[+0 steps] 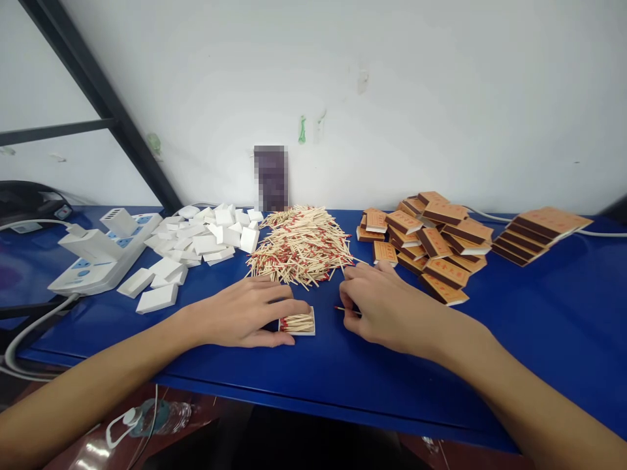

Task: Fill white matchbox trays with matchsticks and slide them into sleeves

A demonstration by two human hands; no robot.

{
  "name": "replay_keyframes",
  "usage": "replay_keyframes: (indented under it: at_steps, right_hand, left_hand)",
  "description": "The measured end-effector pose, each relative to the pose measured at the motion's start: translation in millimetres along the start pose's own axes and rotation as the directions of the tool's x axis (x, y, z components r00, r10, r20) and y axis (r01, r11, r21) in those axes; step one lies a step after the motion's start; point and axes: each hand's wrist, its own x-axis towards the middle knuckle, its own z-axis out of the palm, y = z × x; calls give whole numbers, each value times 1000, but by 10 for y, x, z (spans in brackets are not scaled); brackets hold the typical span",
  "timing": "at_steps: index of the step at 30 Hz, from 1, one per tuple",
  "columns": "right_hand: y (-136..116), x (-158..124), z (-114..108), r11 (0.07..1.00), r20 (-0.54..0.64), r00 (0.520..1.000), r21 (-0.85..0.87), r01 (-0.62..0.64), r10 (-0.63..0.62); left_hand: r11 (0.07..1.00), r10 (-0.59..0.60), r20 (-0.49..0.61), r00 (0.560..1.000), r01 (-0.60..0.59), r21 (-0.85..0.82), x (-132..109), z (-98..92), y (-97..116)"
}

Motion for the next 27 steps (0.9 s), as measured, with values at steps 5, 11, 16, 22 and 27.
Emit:
replay_keyframes:
  at_steps: [5,11,16,22,27]
  right_hand:
    - [-207,92,6,982,-189,975,121,143,-119]
    - [-438,97,86,930,-124,978,310,197,-165]
    - [-410,69,115,928,-157,979,330,176,-130]
    - [-421,60,121,900,-67,988,406,156,-141]
    - [-388,36,122,904,-73,990,403,141,-122]
  left_hand:
    - [985,-86,-103,991,70,-155,4,28,6]
    - [961,-181,-80,980,159,-226,28,40,25]
    - [967,-162,-108,981,135,-218,23,10,-8]
    - [973,-147,-340,929,74,-219,-59,-79,-175]
    - [973,-232,-445,865,204,-111,-123,-96,-338]
